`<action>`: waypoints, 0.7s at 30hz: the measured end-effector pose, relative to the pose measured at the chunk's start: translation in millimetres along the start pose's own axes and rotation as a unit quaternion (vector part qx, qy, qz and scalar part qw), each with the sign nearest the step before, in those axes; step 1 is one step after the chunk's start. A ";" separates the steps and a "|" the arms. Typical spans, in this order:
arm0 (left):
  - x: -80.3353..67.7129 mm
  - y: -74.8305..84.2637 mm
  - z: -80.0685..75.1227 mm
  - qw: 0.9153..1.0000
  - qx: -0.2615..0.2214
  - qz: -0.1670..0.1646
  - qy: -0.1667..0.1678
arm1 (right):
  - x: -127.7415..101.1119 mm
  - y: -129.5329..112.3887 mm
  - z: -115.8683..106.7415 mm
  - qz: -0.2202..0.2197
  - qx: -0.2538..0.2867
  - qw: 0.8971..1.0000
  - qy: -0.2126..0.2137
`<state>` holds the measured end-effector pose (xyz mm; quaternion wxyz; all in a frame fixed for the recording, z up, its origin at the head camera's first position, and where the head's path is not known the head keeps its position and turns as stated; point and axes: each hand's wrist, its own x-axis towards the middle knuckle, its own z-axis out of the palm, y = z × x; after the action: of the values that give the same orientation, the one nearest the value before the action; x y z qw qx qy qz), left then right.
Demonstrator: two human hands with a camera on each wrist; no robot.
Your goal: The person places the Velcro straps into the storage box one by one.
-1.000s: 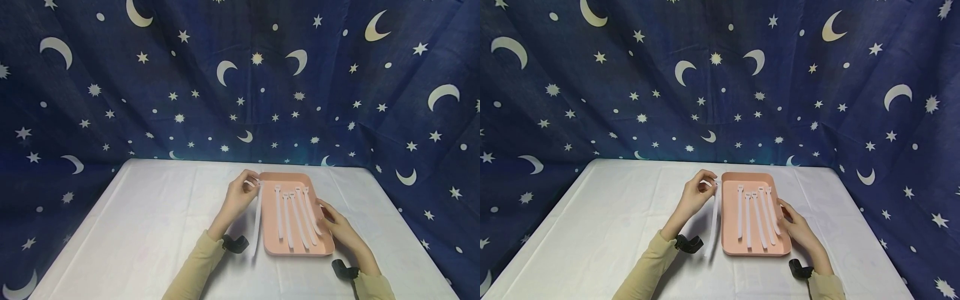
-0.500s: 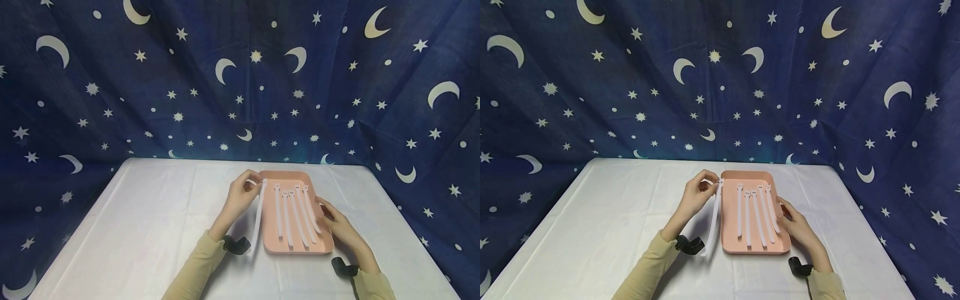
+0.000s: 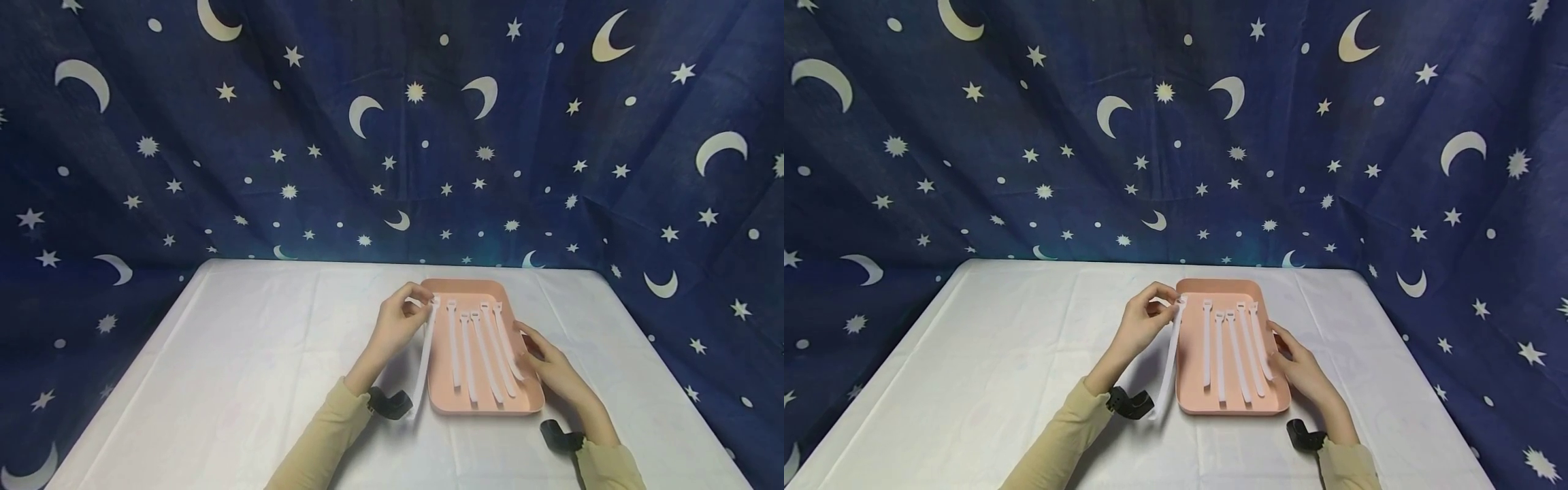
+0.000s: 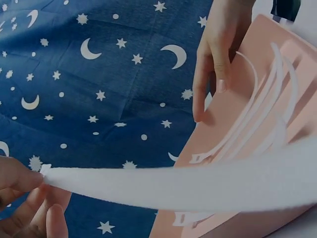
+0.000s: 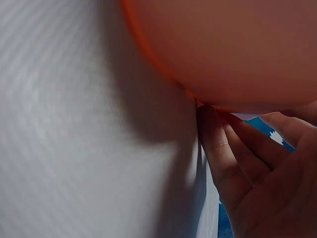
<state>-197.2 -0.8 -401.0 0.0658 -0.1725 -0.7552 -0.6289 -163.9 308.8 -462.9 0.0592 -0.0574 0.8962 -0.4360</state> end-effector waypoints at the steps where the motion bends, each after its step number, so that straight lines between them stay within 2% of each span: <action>1: 0.2 -0.6 0.7 1.000 -0.004 -0.003 0.001 | 0.0 -0.2 0.2 0.003 0.002 1.000 0.000; 9: 7.0 -7.1 6.9 0.999 -0.017 -0.036 -0.016 | 0.0 -0.9 0.6 0.003 0.013 1.000 -0.004; 16: 17.7 -12.5 14.3 0.999 -0.004 -0.019 -0.038 | -0.6 1.4 -1.0 -0.013 0.002 1.000 0.001; 21: 26.0 -13.2 18.5 0.999 0.010 -0.009 -0.042 | -1.0 1.9 -1.5 -0.007 -0.002 1.000 0.004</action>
<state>-223.8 19.9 -408.8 0.0299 -0.1917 -0.7650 -0.6142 -163.3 311.3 -463.4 0.0527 -0.0625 0.8970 -0.4344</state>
